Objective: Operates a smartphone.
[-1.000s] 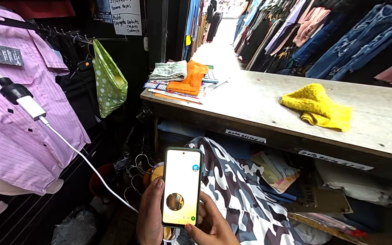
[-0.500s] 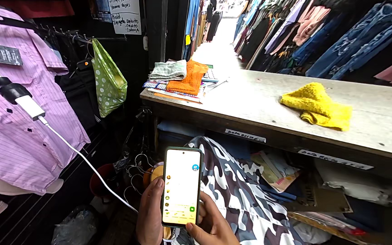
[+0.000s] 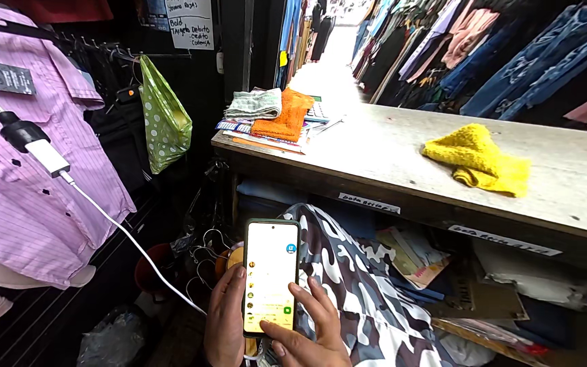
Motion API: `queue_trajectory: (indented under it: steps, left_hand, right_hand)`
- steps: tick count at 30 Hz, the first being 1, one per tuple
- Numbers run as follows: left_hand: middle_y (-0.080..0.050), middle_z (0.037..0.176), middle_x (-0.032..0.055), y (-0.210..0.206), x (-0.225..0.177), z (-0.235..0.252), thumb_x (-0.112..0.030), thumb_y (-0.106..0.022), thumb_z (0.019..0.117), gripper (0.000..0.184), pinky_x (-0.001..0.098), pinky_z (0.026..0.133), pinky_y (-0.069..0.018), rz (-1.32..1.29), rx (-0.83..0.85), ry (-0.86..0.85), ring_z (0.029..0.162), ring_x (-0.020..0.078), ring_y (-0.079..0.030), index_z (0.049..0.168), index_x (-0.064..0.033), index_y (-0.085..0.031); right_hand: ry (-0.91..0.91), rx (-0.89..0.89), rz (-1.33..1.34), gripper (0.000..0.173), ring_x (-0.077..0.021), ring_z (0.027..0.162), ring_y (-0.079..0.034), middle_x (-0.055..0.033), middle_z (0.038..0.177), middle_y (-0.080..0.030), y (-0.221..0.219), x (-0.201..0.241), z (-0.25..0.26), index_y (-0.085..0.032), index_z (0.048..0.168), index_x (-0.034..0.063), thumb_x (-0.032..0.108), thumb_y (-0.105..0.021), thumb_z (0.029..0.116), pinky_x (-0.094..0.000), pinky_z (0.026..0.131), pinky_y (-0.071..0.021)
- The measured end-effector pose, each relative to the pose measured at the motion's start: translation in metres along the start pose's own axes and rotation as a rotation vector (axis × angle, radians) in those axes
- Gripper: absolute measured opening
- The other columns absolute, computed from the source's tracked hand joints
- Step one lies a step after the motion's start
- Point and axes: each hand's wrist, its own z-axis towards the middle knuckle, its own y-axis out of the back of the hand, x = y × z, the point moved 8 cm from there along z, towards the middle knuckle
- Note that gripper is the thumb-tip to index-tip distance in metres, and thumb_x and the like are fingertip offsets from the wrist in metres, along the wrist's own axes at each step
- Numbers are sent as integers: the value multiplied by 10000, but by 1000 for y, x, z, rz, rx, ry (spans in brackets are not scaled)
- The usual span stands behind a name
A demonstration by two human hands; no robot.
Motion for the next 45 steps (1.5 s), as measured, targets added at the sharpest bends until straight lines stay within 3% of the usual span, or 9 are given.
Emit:
queue_trajectory:
  steps: [15, 20, 25, 30, 33, 37, 39, 42, 45]
  left_hand:
    - [-745, 905, 22, -2, -4, -2, -97, -231, 1069, 386, 296, 814, -626, 18, 0, 27, 839, 91, -738, 1137, 17, -593]
    - [-748, 902, 13, -3, -5, -2, -91, -229, 1066, 384, 297, 819, -625, 15, 8, 23, 841, 88, -738, 1144, 18, -589]
    - [-753, 885, 4, -4, -6, -3, -68, -216, 1062, 391, 281, 809, -624, 5, 9, 26, 823, 76, -738, 1117, 7, -595]
    - [-751, 873, -2, -4, -6, -3, -63, -213, 1062, 390, 275, 801, -623, 14, -1, 38, 814, 71, -738, 1117, 11, -591]
    - [-745, 872, 0, -4, -5, -4, -66, -220, 1065, 383, 279, 801, -622, 30, 6, 37, 814, 71, -735, 1117, 12, -592]
    - [-747, 866, -22, -7, -7, -5, -59, -222, 1059, 387, 255, 795, -616, 30, 25, 26, 805, 45, -728, 1099, -1, -602]
    - [-747, 867, -22, -7, -7, -5, -59, -219, 1058, 393, 259, 802, -615, 31, 32, 23, 811, 46, -728, 1094, -4, -606]
    - [-752, 875, -2, -4, -5, -3, -66, -211, 1062, 402, 276, 804, -622, 30, 19, 29, 817, 67, -736, 1109, 6, -604]
    - [-755, 874, 9, -3, -5, -3, -69, -212, 1067, 401, 284, 797, -626, 23, -4, 40, 810, 78, -741, 1108, 8, -603]
  right_hand:
    - [-176, -85, 109, 176, -74, 1457, -367, -2, 1338, -579, 15, -10, 8, -656, 892, 159, 284, -623, 1012, -264, 1216, -311]
    - [-208, -98, 115, 199, -48, 1432, -382, -10, 1261, -581, 15, -11, 9, -600, 854, 136, 280, -677, 967, -245, 1209, -305]
    - [-201, -107, 121, 224, -66, 1438, -380, -49, 1270, -589, 15, -12, 11, -644, 866, 125, 277, -601, 1025, -249, 1214, -290]
    - [-232, -94, 90, 365, -167, 1511, -301, -229, 1462, -488, 15, -13, 17, -740, 1075, 134, 370, -461, 1081, -309, 1242, -239]
    - [-189, -55, -4, 463, -218, 1559, -201, -222, 1585, -367, 13, -9, 31, -690, 1269, 190, 482, -385, 1080, -357, 1267, -173]
    - [-117, 6, -132, 481, -327, 1565, -172, -186, 1616, -364, 5, -8, 43, -659, 1357, 284, 524, -350, 1076, -475, 1265, -118]
    - [-134, -9, -156, 478, -352, 1553, -209, -192, 1588, -408, 5, -11, 42, -675, 1328, 267, 517, -354, 1077, -512, 1252, -141]
    - [-205, -154, -129, 470, -252, 1513, -308, -193, 1455, -510, 21, -17, 36, -658, 1117, 106, 491, -392, 1075, -388, 1242, -257]
    - [-224, -222, -121, 448, -156, 1504, -312, -128, 1408, -515, 34, -18, 32, -615, 1038, 96, 481, -390, 1076, -320, 1237, -273]
